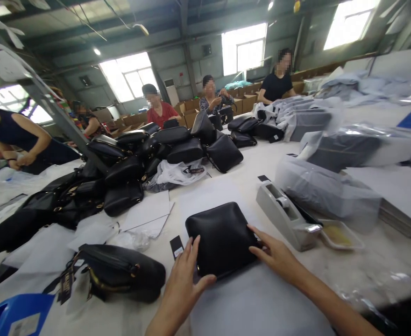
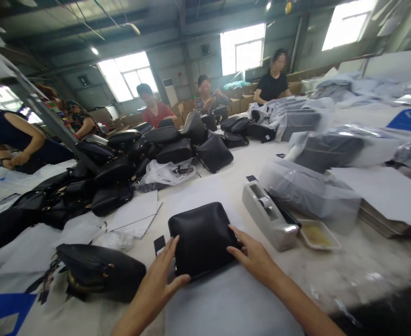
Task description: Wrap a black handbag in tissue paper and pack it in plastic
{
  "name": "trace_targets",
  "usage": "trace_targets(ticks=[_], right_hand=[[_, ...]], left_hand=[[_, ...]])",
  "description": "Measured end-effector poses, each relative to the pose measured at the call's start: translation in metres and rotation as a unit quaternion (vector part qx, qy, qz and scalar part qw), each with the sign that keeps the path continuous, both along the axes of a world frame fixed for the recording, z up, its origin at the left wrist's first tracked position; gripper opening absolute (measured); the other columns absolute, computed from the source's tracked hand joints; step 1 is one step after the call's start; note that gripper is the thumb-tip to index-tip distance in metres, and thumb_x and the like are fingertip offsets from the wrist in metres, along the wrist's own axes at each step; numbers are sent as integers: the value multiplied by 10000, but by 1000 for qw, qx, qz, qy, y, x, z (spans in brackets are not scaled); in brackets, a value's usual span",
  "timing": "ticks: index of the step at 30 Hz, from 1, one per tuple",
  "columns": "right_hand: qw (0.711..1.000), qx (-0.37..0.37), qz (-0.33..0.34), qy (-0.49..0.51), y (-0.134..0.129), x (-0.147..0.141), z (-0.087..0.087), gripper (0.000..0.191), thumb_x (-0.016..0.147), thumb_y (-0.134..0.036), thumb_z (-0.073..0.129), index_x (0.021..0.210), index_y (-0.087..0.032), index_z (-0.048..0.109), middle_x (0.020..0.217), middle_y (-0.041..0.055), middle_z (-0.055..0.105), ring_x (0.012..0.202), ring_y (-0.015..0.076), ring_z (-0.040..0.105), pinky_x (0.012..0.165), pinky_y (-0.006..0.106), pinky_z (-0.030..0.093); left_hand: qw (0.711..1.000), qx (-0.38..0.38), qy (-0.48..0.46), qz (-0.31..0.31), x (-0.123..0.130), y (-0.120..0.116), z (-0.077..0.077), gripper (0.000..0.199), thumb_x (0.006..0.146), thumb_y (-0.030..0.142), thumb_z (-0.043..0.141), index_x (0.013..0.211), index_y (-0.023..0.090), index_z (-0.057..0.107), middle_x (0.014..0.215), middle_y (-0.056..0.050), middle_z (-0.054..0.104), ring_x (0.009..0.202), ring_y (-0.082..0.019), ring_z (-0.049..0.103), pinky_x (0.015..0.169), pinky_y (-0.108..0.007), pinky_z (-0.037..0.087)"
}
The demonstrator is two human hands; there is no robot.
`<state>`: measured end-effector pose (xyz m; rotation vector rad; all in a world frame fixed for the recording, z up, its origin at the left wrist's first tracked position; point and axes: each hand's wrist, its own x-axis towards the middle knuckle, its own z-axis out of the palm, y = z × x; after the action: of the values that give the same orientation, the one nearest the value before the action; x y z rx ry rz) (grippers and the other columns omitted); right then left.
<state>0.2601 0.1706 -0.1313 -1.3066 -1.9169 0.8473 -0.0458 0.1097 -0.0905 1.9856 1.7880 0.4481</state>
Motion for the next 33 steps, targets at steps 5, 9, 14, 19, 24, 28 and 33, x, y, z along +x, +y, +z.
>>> trace_targets(ticks=[5,9,14,19,24,28,33], right_hand=[[994,94,-25,-51,-21,3,15,507,896,-303,646,1387,-253,529,1319,68,632,1108,226,653,948,364,559],[941,278,-170,-94,-37,59,40,261,957,-262,555,1191,-258,670,1212,48,688,1126,202,636,1033,361,495],[864,295,-289,-288,-34,149,29,361,972,-391,480,1160,-168,693,1361,145,586,1334,316,460,1090,509,401],[845,158,-250,-445,-18,194,-14,418,914,-524,475,1073,-240,737,1478,120,476,1407,395,329,1031,657,369],[859,322,-225,-328,-8,184,19,345,946,-424,458,1015,-257,752,1378,112,571,1354,383,422,1067,587,386],[873,426,-157,-178,9,118,84,288,935,-317,576,1208,-332,665,1330,25,617,1214,273,583,1090,428,438],[931,335,59,-133,86,11,105,293,980,-318,512,1235,-271,648,1277,14,658,1189,193,602,1077,347,464]], left_hand=[[998,56,35,8,8,8,-28,808,871,429,610,1549,279,197,1616,-135,220,1394,-353,399,1106,-538,375],[989,135,58,-5,12,8,-26,772,890,507,571,1542,293,216,1620,-117,213,1437,-349,319,1099,-545,394],[966,211,115,-94,38,15,-15,726,877,463,617,1516,318,304,1633,-103,174,1472,-370,216,1101,-584,370],[953,224,180,-98,58,16,-17,635,882,364,627,1473,314,401,1630,-97,182,1475,-388,195,1083,-624,361],[963,200,174,-57,65,6,-15,692,846,284,657,1478,344,382,1634,-66,174,1482,-362,188,1096,-611,353],[966,204,160,-14,74,3,-14,669,846,298,651,1465,359,403,1631,-57,189,1482,-356,195,1097,-605,355],[961,224,160,6,81,2,-18,677,834,284,656,1461,361,411,1620,-66,224,1460,-375,251,1072,-628,379]])
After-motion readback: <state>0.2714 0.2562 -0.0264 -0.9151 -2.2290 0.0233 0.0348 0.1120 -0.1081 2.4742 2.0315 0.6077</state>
